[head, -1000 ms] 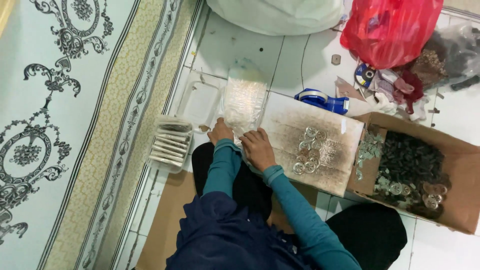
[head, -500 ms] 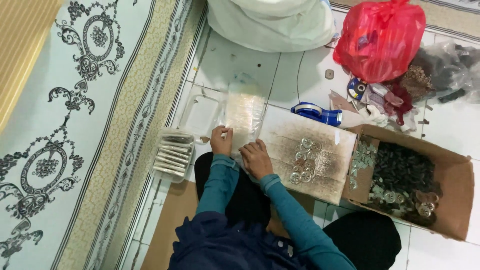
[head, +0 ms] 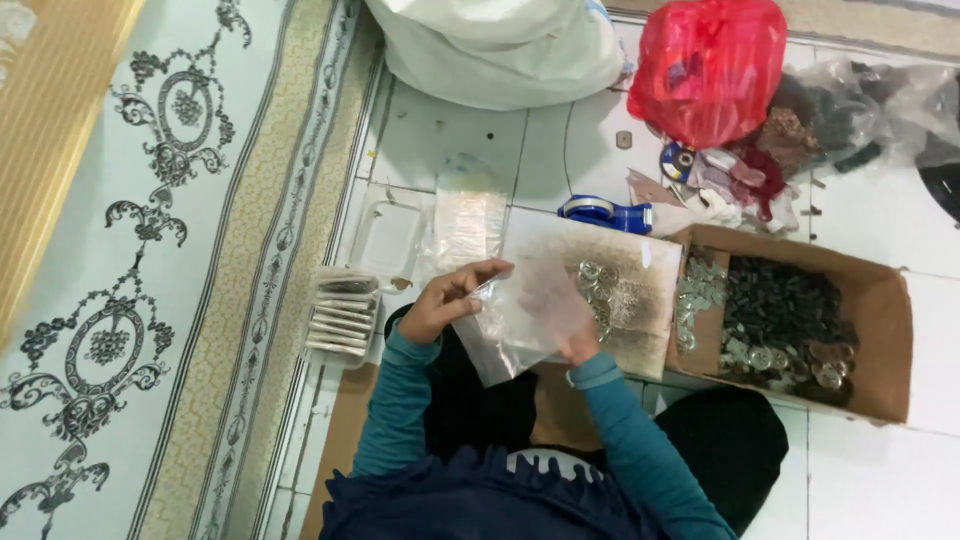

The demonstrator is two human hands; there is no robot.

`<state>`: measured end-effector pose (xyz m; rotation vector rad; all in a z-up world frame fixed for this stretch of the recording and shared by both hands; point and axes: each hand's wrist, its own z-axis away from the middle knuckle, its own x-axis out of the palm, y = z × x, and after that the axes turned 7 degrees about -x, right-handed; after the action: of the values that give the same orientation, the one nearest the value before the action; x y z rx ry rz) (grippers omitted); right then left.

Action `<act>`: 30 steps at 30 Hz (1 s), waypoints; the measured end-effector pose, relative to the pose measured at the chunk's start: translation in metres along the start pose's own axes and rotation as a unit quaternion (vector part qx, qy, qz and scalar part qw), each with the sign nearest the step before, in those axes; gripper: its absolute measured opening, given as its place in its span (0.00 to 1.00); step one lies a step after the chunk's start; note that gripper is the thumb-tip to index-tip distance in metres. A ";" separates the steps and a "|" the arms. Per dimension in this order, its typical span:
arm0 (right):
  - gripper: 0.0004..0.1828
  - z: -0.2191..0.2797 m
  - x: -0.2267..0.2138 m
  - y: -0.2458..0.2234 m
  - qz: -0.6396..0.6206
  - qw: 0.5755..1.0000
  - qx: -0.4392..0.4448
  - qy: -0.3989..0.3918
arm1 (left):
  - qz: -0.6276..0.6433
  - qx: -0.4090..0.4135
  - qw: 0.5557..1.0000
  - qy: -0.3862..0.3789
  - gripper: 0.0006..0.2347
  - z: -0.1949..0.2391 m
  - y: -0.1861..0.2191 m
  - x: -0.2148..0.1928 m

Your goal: Sorting and bagging small metal decorative components from a bulk box into individual plastic bags.

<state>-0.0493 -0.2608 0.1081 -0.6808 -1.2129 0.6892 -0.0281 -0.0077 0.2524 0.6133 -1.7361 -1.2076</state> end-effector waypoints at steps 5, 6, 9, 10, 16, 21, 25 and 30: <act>0.40 0.031 -0.069 -0.042 -0.153 0.980 0.128 0.026 | -0.068 -0.113 0.985 -0.108 0.04 0.011 -0.013 0.004; 0.40 0.041 -0.064 -0.055 -0.157 0.979 0.123 0.035 | -0.066 -0.119 0.984 -0.116 0.04 0.012 -0.017 0.002; 0.29 0.070 -0.049 -0.088 -0.086 0.994 0.073 -0.007 | -0.097 -0.144 0.976 -0.133 0.04 0.010 -0.023 -0.002; 0.32 0.079 -0.042 -0.095 -0.067 0.996 0.064 -0.006 | -0.109 -0.151 0.972 -0.141 0.04 0.009 -0.024 -0.001; 0.39 0.091 -0.043 -0.095 -0.012 1.000 0.023 0.011 | -0.177 -0.182 0.953 -0.165 0.05 -0.004 -0.024 0.007; 0.38 0.088 -0.056 -0.085 0.021 0.999 0.002 0.039 | -0.334 -0.210 0.916 -0.064 0.07 -0.012 -0.050 -0.017; 0.38 0.095 -0.047 -0.082 0.037 0.998 -0.015 0.057 | -0.586 -0.139 0.789 0.121 0.12 -0.013 -0.058 0.006; 0.38 0.095 -0.034 -0.071 0.067 0.995 -0.023 0.068 | -0.413 -0.140 0.892 0.118 0.13 -0.007 -0.108 0.078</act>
<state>-0.1408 -0.3217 0.1630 -0.8391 -1.0664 0.7153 -0.0681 -0.1155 0.1856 1.3310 -1.0575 -1.8198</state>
